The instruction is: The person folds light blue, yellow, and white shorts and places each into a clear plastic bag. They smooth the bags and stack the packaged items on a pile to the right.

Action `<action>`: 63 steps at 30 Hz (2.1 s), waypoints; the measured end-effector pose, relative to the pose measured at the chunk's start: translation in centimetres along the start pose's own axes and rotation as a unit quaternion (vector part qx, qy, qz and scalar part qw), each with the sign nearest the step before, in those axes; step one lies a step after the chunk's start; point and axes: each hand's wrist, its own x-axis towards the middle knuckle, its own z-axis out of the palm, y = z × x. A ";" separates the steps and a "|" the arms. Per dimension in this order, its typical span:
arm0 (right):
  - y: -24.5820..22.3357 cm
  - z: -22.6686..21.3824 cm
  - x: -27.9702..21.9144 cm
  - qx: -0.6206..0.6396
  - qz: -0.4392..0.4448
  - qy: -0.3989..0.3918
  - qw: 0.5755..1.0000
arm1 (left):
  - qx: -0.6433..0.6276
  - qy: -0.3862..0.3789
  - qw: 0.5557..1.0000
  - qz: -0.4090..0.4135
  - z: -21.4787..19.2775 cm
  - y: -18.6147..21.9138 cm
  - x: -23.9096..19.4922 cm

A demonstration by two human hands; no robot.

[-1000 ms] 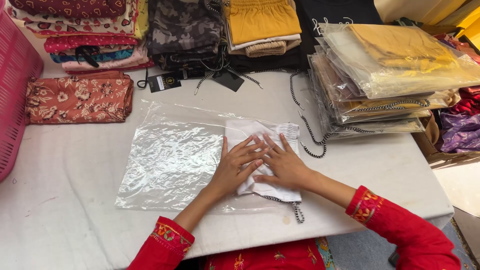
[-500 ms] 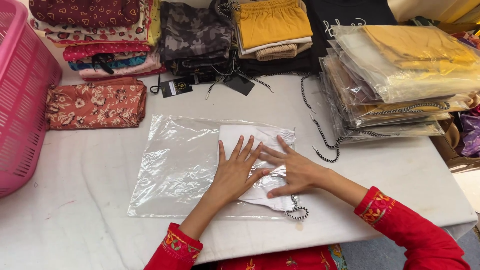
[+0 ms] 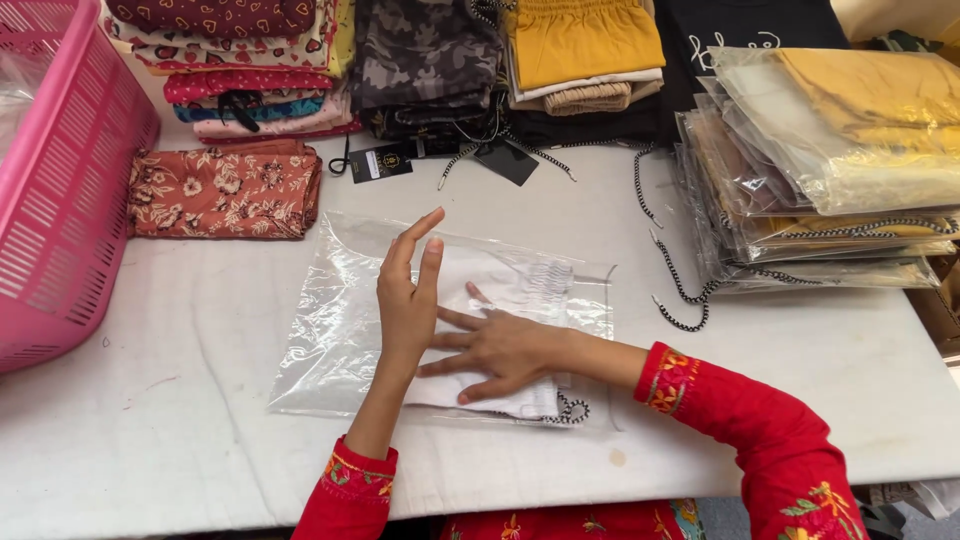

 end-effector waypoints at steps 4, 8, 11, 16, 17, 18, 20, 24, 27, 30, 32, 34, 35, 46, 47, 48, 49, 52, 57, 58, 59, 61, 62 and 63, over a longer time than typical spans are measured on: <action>-0.1 0.5 3.4 -0.009 -0.004 0.015 1.000 | 0.096 -0.037 0.994 0.022 1.3 -2.1 -0.2; 3.0 3.8 7.1 0.069 0.041 0.042 0.996 | 0.301 -0.122 0.934 0.149 3.2 -2.9 -1.4; 4.9 3.8 6.0 0.130 -0.082 0.144 0.978 | 0.284 -0.155 0.935 0.143 3.4 -2.4 -1.8; 3.0 0.5 0.9 0.038 0.060 0.064 0.995 | 0.303 -0.159 0.924 0.169 4.6 -3.2 -2.6; 2.2 -0.8 0.5 -0.018 0.095 0.019 0.995 | 0.313 -0.165 0.917 0.183 5.0 -3.6 -2.9; 3.8 1.3 1.2 -0.018 0.094 0.019 0.995 | 0.314 -0.164 0.917 0.182 5.1 -3.5 -3.0; 7.0 5.4 2.6 0.499 -0.077 0.127 0.854 | 0.325 -0.181 0.913 0.168 5.2 -3.2 -3.2; 4.0 3.1 7.1 -0.348 -0.003 0.206 0.914 | 0.330 -0.173 0.910 0.181 5.4 -3.7 -3.1; 4.0 3.4 9.2 -0.239 0.034 0.164 0.956 | 0.348 -0.182 0.900 0.191 5.8 -4.3 -3.3; 4.1 3.8 7.1 -0.212 0.036 0.179 0.960 | 0.357 -0.186 0.894 0.195 5.9 -4.8 -3.4; 6.4 6.4 4.4 0.372 -0.022 0.213 0.903 | 0.350 -0.175 0.899 0.199 6.0 -4.7 -3.5; 5.6 4.7 -2.2 0.213 0.093 0.152 0.961 | 0.348 -0.190 0.898 0.189 6.4 -5.5 -3.7; 5.2 3.9 -5.6 0.045 0.203 0.083 0.975 | 0.348 -0.205 0.897 0.179 6.6 -5.9 -3.9; 2.6 -5.0 -12.5 -0.080 0.277 0.284 0.915 | 0.431 -0.304 0.826 0.198 8.4 -8.7 -6.1; 2.1 -6.5 -10.9 -0.077 0.232 0.306 0.920 | 0.440 -0.299 0.819 0.217 8.6 -9.2 -6.5; 3.0 -6.3 -9.0 -0.077 0.231 0.306 0.920 | 0.441 -0.299 0.818 0.217 8.9 -8.7 -7.3; 3.9 -6.0 -7.0 -0.023 0.193 0.279 0.940 | 0.398 -0.350 0.825 0.197 9.1 -8.2 -8.1; 6.3 -3.9 -2.2 0.026 0.156 0.211 0.964 | 0.333 -0.417 0.821 0.201 8.9 -5.6 -12.2; 7.2 -0.6 -0.7 -0.044 0.183 0.157 0.969 | 0.342 -0.376 0.761 0.403 7.1 -5.0 -22.0; 7.8 -0.2 -1.3 -0.048 0.202 0.161 0.965 | 0.419 -0.273 0.735 0.457 6.4 -4.5 -22.8; 8.3 0.2 -1.8 -0.052 0.220 0.164 0.960 | 0.489 -0.164 0.695 0.502 5.6 -4.0 -23.6; 8.7 0.5 -3.2 -0.058 0.225 0.167 0.958 | 0.311 -0.144 0.902 0.262 2.6 -4.7 -23.9; 8.8 0.7 -3.8 -0.066 0.227 0.167 0.957 | 0.094 -0.090 0.991 -0.011 1.2 -5.0 -24.2; 8.6 0.9 -4.7 -0.064 0.226 0.167 0.958 | 0.095 -0.090 0.991 -0.014 0.6 -7.4 -25.0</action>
